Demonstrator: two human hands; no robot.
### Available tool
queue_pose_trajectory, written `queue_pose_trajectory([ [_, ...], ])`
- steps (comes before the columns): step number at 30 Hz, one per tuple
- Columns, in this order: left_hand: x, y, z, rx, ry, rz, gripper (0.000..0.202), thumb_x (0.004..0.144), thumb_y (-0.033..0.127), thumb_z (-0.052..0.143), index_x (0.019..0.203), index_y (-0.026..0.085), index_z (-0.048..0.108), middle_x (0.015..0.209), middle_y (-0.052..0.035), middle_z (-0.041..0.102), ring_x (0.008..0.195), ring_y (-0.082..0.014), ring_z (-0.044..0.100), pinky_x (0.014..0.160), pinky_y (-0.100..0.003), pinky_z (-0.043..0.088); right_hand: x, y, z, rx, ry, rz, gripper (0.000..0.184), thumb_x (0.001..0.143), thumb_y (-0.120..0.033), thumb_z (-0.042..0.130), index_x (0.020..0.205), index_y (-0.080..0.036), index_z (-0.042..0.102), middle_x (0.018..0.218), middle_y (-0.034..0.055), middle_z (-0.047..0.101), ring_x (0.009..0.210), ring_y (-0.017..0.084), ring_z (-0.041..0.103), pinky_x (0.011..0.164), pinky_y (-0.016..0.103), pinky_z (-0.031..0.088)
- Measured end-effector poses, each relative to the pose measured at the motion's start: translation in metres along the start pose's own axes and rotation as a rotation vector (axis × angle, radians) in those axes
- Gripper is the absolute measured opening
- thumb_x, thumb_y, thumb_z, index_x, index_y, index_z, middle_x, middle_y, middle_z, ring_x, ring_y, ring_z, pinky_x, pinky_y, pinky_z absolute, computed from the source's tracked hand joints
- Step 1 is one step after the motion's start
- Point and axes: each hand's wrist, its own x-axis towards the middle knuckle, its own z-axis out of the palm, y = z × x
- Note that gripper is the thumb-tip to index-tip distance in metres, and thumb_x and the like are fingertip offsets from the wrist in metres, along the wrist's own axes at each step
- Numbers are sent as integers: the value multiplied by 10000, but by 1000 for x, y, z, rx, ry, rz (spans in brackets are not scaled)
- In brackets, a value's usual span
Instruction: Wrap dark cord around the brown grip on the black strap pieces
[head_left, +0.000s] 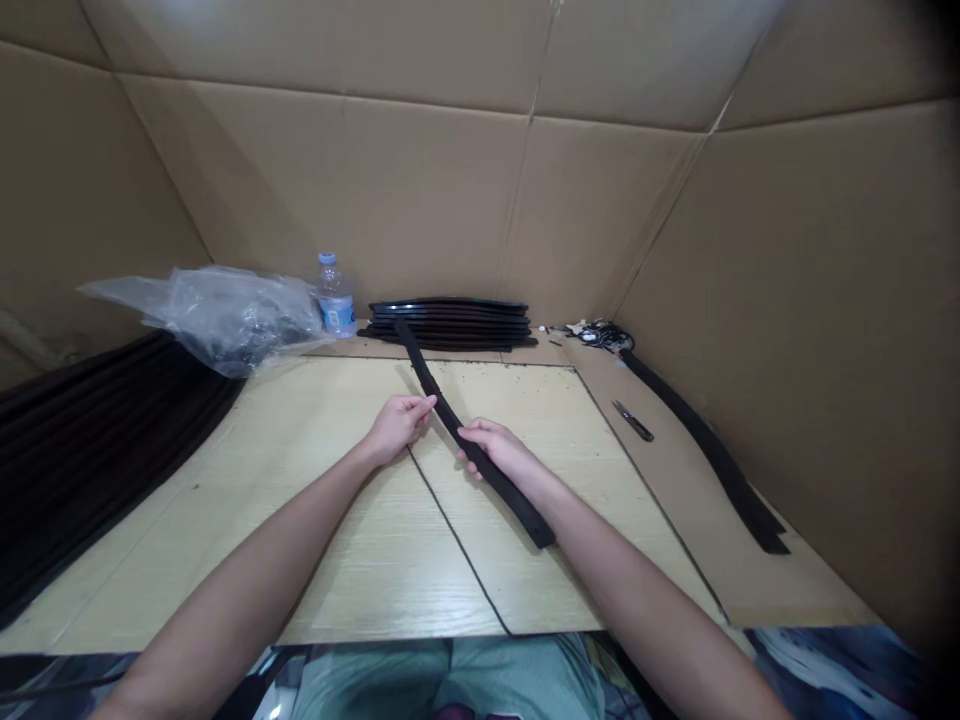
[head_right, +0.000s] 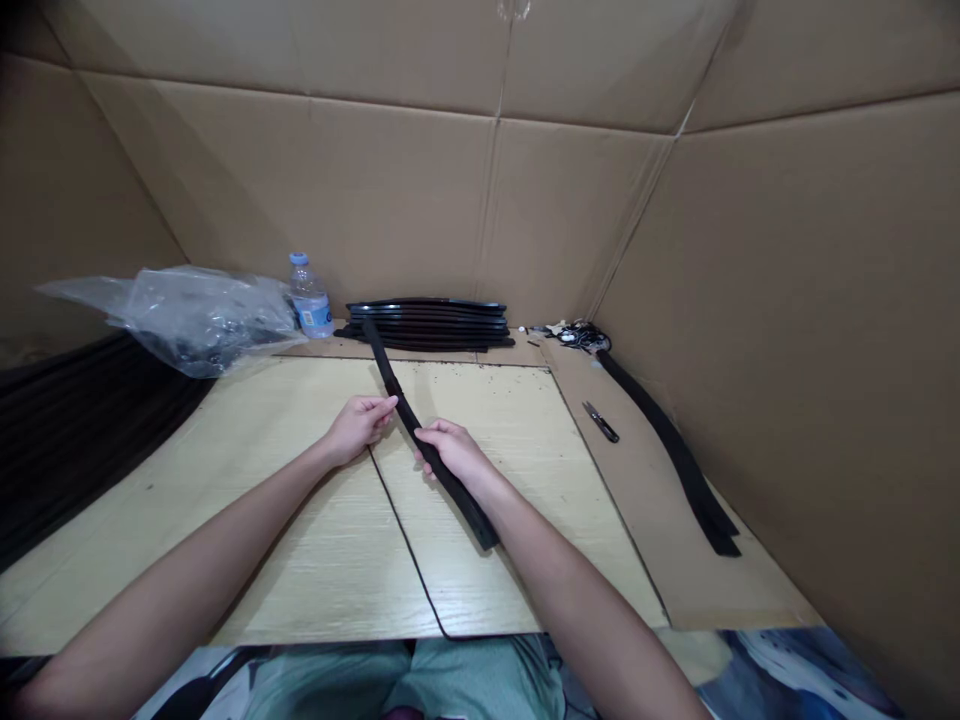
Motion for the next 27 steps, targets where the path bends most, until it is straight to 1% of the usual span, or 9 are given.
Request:
queue_pose_trajectory([
  [5, 1, -1, 1, -15, -3, -12, 455, 769, 494, 639, 571, 162, 398, 459, 84, 287, 342, -15, 202, 355, -181, 103, -3, 0, 2, -22, 33, -16, 163, 745, -249, 675, 695, -158, 549, 518, -32, 560, 355, 61, 448, 316, 167, 330],
  [9, 0, 0, 1, -6, -15, -20, 475, 768, 503, 639, 558, 168, 376, 437, 89, 269, 342, -14, 193, 360, -180, 106, -5, 4, 3, -32, 12, -25, 226, 694, -269, 745, 634, -137, 572, 459, -55, 490, 346, 53, 426, 311, 168, 316],
  [12, -1, 0, 1, 2, -24, -20, 478, 777, 506, 629, 553, 165, 379, 425, 89, 267, 341, -15, 197, 361, -178, 110, -6, 6, 5, -23, 12, -42, 250, 665, -265, 775, 641, -138, 560, 482, -39, 539, 377, 65, 484, 363, 178, 403],
  [15, -1, 0, 0, -6, -17, -7, 470, 775, 500, 635, 560, 161, 390, 433, 86, 281, 341, -14, 206, 358, -177, 110, -7, 5, 7, -16, -1, -50, 278, 641, -268, 793, 685, -138, 552, 565, 17, 633, 463, 110, 590, 441, 212, 490],
  [17, 0, -1, -1, -31, -10, -8, 466, 778, 500, 632, 563, 161, 395, 435, 89, 275, 335, -14, 196, 354, -179, 98, -8, 3, 9, -19, -6, -79, 328, 625, -304, 803, 727, -154, 530, 610, 36, 670, 458, 117, 597, 394, 197, 455],
  [19, 0, -1, -2, -60, -6, -16, 464, 787, 507, 617, 564, 162, 400, 428, 94, 258, 327, -14, 178, 351, -184, 82, -9, 1, 10, -24, -5, -152, 379, 619, -357, 802, 748, -178, 494, 612, 18, 675, 392, 89, 539, 331, 167, 373],
  [21, 1, -1, -2, -77, -2, -22, 462, 791, 510, 610, 565, 162, 407, 424, 96, 250, 324, -14, 170, 351, -185, 74, -8, 0, 10, -15, -4, -220, 376, 666, -439, 750, 756, -189, 484, 602, 2, 667, 353, 65, 476, 307, 157, 317],
  [24, 1, -1, -2, -85, 6, -28, 456, 789, 510, 610, 569, 161, 415, 427, 96, 253, 325, -15, 176, 352, -183, 81, -5, 2, 8, 21, 12, -212, 354, 748, -520, 634, 774, -186, 521, 599, 8, 652, 369, 74, 472, 321, 172, 317],
  [27, 0, -1, -2, -89, 9, -37, 460, 785, 513, 613, 569, 164, 404, 436, 94, 257, 330, -16, 183, 353, -183, 84, -1, 5, 6, 19, 24, -189, 340, 731, -498, 655, 760, -176, 549, 616, 25, 653, 422, 91, 504, 369, 191, 355],
])
